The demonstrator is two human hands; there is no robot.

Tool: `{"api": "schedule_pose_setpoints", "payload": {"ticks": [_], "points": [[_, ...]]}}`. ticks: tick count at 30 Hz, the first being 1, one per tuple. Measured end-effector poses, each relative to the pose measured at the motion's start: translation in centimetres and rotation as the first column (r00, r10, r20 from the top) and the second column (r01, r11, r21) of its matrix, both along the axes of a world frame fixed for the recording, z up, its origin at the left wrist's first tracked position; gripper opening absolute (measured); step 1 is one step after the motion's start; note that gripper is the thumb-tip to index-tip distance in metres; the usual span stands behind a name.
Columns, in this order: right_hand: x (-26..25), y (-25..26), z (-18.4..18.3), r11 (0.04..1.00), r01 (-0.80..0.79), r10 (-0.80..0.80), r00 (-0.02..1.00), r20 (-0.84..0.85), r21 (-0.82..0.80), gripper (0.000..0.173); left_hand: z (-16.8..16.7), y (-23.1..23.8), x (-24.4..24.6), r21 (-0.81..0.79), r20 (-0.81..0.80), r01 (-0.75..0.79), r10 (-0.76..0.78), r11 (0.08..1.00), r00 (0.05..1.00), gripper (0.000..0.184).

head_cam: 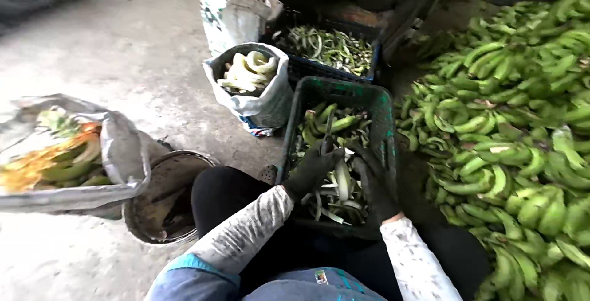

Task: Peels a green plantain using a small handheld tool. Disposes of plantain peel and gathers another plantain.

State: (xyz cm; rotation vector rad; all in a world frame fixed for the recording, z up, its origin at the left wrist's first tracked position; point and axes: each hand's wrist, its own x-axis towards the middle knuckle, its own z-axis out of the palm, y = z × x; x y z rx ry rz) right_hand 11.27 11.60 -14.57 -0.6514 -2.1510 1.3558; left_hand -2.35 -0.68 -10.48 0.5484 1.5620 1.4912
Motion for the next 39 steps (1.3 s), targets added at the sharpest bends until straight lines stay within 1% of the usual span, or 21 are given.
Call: {"api": "schedule_pose_setpoints", "payload": {"ticks": [1, 3, 4, 6, 8, 10, 14, 19, 20, 22, 23, 24, 25, 27, 29, 30, 32, 34, 36, 37, 39], "points": [[-0.1, 0.3, -0.1, 0.998, 0.037, -0.037, 0.999, 0.0, -0.059, 0.042, 0.1, -0.5, -1.2, 0.031, -0.129, -0.014, 0.018, 0.999, 0.991, 0.028], [0.1, 1.1, 0.1, 0.981, 0.109, -0.103, 0.994, 0.046, -0.161, 0.045, 0.5, -1.2, -4.4, 0.139, -0.381, -0.049, 0.099, 0.989, 0.919, 0.033], [0.2, 1.4, 0.0, 0.969, 0.143, -0.134, 0.989, 0.057, -0.201, 0.047, 1.4, -1.5, -6.0, 0.17, -0.468, -0.101, 0.171, 0.98, 0.867, 0.032], [0.0, 2.0, -0.6, 0.953, 0.187, -0.175, 0.982, 0.068, -0.24, 0.049, 3.6, -1.7, -9.5, 0.241, -0.547, -0.257, 0.35, 0.936, 0.761, 0.039], [-0.2, 2.1, -0.8, 0.948, 0.192, -0.175, 0.981, 0.087, -0.253, 0.047, 5.1, -1.2, -14.5, 0.387, -0.534, -0.373, 0.534, 0.844, 0.655, 0.043], [-0.3, 2.1, -0.9, 0.952, 0.184, -0.157, 0.98, 0.123, -0.246, 0.047, 5.8, -1.4, -19.2, 0.473, -0.51, -0.449, 0.651, 0.758, 0.563, 0.04], [-0.6, 2.1, -1.5, 0.958, 0.164, -0.123, 0.976, 0.179, -0.236, 0.047, 5.5, -2.1, -26.6, 0.482, -0.399, -0.594, 0.765, 0.644, 0.506, 0.039], [-1.6, 2.7, -2.2, 0.952, 0.16, -0.096, 0.966, 0.24, -0.26, 0.046, 5.2, -1.0, -33.1, 0.481, -0.187, -0.743, 0.883, 0.465, 0.431, 0.035], [-1.8, 2.9, -2.5, 0.957, 0.145, -0.083, 0.966, 0.243, -0.252, 0.047, 4.9, -0.8, -34.0, 0.448, -0.159, -0.768, 0.887, 0.457, 0.434, 0.036], [-2.0, 3.2, -2.8, 0.96, 0.123, -0.058, 0.966, 0.25, -0.252, 0.047, 3.5, -1.6, -35.1, 0.286, -0.16, -0.803, 0.853, 0.522, 0.497, 0.042], [-2.1, 3.4, -3.0, 0.959, 0.115, -0.047, 0.966, 0.255, -0.259, 0.047, 2.8, -2.1, -35.4, 0.199, -0.167, -0.827, 0.85, 0.525, 0.499, 0.046], [-2.3, 3.6, -3.1, 0.956, 0.118, -0.045, 0.964, 0.263, -0.269, 0.047, 2.3, -2.5, -35.3, 0.152, -0.16, -0.84, 0.851, 0.522, 0.5, 0.048], [-2.3, 3.7, -3.0, 0.951, 0.13, -0.05, 0.96, 0.277, -0.28, 0.046, 1.9, -2.9, -34.9, 0.141, -0.145, -0.841, 0.851, 0.523, 0.505, 0.048], [-2.3, 3.8, -2.9, 0.943, 0.162, -0.068, 0.949, 0.308, -0.291, 0.045, 1.7, -3.3, -33.2, 0.187, -0.076, -0.817, 0.838, 0.545, 0.541, 0.039], [-2.3, 4.1, -3.0, 0.929, 0.208, -0.105, 0.941, 0.32, -0.307, 0.042, 2.8, -3.2, -30.3, 0.221, -0.005, -0.798, 0.819, 0.561, 0.574, 0.022], [-2.1, 4.2, -3.2, 0.91, 0.236, -0.123, 0.939, 0.322, -0.34, 0.041, 3.6, -3.1, -28.5, 0.24, 0.025, -0.771, 0.79, 0.591, 0.613, 0.019], [-2.3, 4.6, -4.1, 0.847, 0.323, -0.179, 0.921, 0.346, -0.422, 0.038, 5.6, -3.0, -24.6, 0.294, 0.023, -0.671, 0.697, 0.681, 0.717, 0.027], [-2.5, 4.9, -5.2, 0.803, 0.39, -0.213, 0.894, 0.394, -0.451, 0.037, 7.7, -3.2, -20.9, 0.409, -0.035, -0.543, 0.608, 0.733, 0.794, 0.035], [-3.3, 4.8, -5.5, 0.785, 0.419, -0.24, 0.884, 0.4, -0.456, 0.036, 8.9, -3.1, -17.3, 0.489, -0.094, -0.454, 0.563, 0.744, 0.821, 0.04], [-3.9, 4.8, -5.6, 0.786, 0.419, -0.241, 0.885, 0.398, -0.454, 0.037, 8.9, -2.8, -15.9, 0.515, -0.07, -0.432, 0.539, 0.74, 0.839, 0.041], [-5.1, 4.8, -6.2, 0.787, 0.427, -0.264, 0.885, 0.383, -0.444, 0.039, 8.2, -2.1, -13.9, 0.51, 0.038, -0.438, 0.49, 0.74, 0.871, 0.039]]}}
